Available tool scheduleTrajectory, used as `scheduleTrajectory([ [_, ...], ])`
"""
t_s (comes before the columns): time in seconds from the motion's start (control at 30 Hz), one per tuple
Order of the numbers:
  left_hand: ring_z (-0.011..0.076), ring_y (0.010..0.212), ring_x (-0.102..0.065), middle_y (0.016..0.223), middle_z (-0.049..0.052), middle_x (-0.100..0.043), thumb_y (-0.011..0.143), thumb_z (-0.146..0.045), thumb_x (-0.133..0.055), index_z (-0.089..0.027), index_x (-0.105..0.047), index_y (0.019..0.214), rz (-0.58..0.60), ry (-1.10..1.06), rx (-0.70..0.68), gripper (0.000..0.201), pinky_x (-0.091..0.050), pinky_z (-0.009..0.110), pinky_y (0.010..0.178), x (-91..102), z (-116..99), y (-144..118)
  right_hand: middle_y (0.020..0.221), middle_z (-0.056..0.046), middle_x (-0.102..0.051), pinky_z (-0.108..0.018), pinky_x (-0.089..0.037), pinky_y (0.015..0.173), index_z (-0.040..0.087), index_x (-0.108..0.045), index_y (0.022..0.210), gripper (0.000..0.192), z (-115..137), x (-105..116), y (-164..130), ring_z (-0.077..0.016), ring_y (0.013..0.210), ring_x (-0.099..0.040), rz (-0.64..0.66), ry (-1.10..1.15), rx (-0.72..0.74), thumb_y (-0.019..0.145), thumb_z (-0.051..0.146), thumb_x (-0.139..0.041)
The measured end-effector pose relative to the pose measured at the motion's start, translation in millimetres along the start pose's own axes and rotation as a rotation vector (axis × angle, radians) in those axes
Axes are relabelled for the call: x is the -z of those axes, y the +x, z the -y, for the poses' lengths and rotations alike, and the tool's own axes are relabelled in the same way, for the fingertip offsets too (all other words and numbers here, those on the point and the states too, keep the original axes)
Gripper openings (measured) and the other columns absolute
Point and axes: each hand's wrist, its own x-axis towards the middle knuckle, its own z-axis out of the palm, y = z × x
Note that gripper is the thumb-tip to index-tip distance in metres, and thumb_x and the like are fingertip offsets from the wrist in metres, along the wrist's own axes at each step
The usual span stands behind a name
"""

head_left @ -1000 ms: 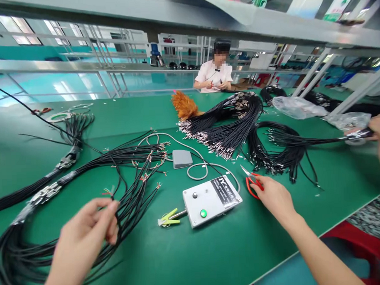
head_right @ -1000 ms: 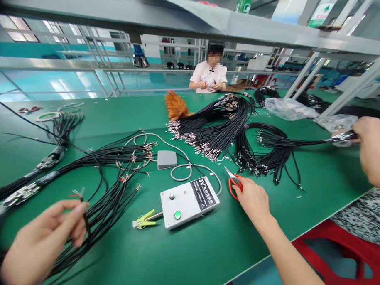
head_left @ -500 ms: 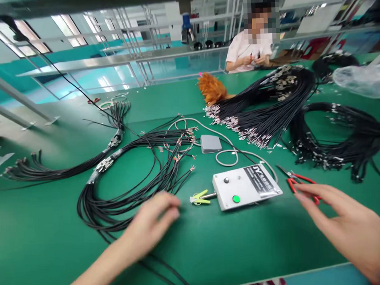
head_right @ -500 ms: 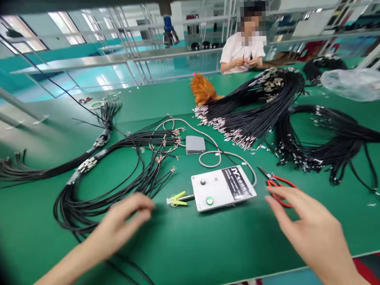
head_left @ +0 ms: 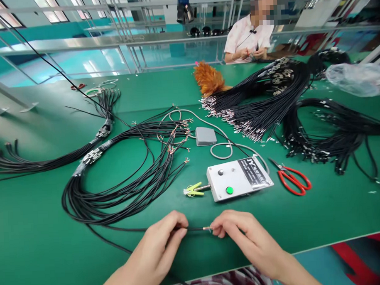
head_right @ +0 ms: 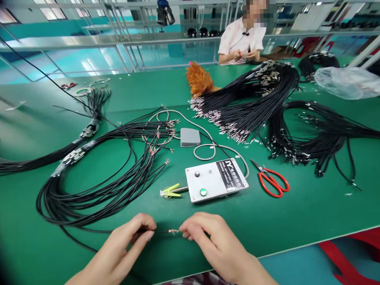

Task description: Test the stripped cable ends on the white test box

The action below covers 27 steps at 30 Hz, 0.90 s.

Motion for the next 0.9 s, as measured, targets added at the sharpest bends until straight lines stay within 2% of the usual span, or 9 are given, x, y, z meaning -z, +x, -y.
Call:
scheduleTrajectory([
  [0.07,0.0166,0.074,-0.058,0.085,0.001,-0.061,0.1,-0.023,-0.038,-0.024,-0.052,0.096,-0.041,-0.011,-0.019,0.015,-0.046,0.025,0.069,-3.7,-1.4,1.8,0.087,-0.002,-0.073,-0.025,-0.051,0.076,0.022,-0.07,0.095,0.031,3.2,-6.7,-0.5,-0.0155,0.081,-0.067,-0.004,0.07,-0.031,0.101,0.036,-0.044],
  [0.17,0.0174,0.081,-0.062,0.091,0.002,-0.065,0.098,-0.022,-0.042,-0.024,-0.055,0.101,-0.077,-0.022,-0.052,0.013,-0.048,0.025,0.074,-9.3,-4.4,3.5,0.083,-0.002,-0.072,-0.026,-0.049,0.074,0.021,-0.07,0.089,0.022,6.6,-13.4,1.0,-0.0159,0.078,-0.066,-0.026,0.057,-0.04,0.096,0.035,-0.054],
  [0.3,0.0176,0.089,-0.064,0.096,0.002,-0.068,0.097,-0.019,-0.045,-0.026,-0.06,0.106,-0.066,-0.048,-0.116,0.018,-0.048,0.025,0.081,-13.7,-13.6,8.6,0.083,-0.001,-0.072,-0.026,-0.047,0.074,0.021,-0.07,0.086,0.019,8.2,-16.4,4.4,-0.0153,0.079,-0.065,-0.041,0.03,0.039,0.095,0.03,-0.055],
  [0.4,0.0154,0.074,-0.063,0.082,0.001,-0.068,0.098,-0.021,-0.045,-0.024,-0.063,0.094,-0.044,-0.09,-0.084,0.019,-0.048,0.022,0.072,-14.6,-20.6,14.7,0.085,-0.002,-0.073,-0.026,-0.048,0.075,0.021,-0.07,0.088,0.015,7.5,-17.0,6.4,-0.0157,0.079,-0.065,-0.097,0.054,0.039,0.092,0.029,-0.058],
  [0.5,0.0132,0.056,-0.055,0.065,-0.002,-0.06,0.098,-0.029,-0.044,-0.022,-0.063,0.087,-0.045,-0.155,0.04,0.023,-0.043,0.021,0.054,-15.6,-23.0,18.1,0.081,-0.002,-0.072,-0.026,-0.049,0.072,0.02,-0.069,0.09,0.01,7.0,-19.6,9.2,-0.0155,0.074,-0.065,-0.173,0.156,-0.075,0.085,0.027,-0.064],
  [0.57,0.0126,0.05,-0.051,0.06,-0.002,-0.055,0.098,-0.033,-0.045,-0.021,-0.064,0.085,-0.058,-0.198,0.097,0.025,-0.039,0.021,0.046,-17.2,-22.7,18.2,0.079,-0.001,-0.071,-0.025,-0.048,0.068,0.019,-0.068,0.091,0.013,7.5,-23.8,12.2,-0.0149,0.072,-0.063,-0.195,0.235,-0.141,0.079,0.026,-0.069],
  [0.73,0.0124,0.048,-0.051,0.058,-0.002,-0.055,0.093,-0.033,-0.051,-0.021,-0.063,0.077,-0.13,-0.316,0.132,0.023,-0.038,0.019,0.042,-21.7,-22.3,17.9,0.068,0.0,-0.066,-0.024,-0.042,0.057,0.017,-0.067,0.082,0.018,9.4,-41.7,23.6,-0.0124,0.06,-0.057,-0.292,0.381,-0.173,0.079,0.034,-0.07],
  [0.9,0.0099,0.04,-0.049,0.056,-0.002,-0.055,0.089,-0.04,-0.058,-0.019,-0.061,0.077,-0.22,-0.503,0.248,0.024,-0.037,0.018,0.038,-25.4,-22.8,18.7,0.067,0.0,-0.065,-0.022,-0.038,0.046,0.016,-0.068,0.076,0.03,9.5,-59.0,33.1,-0.007,0.046,-0.046,-0.329,0.691,-0.22,0.075,0.045,-0.074],
])
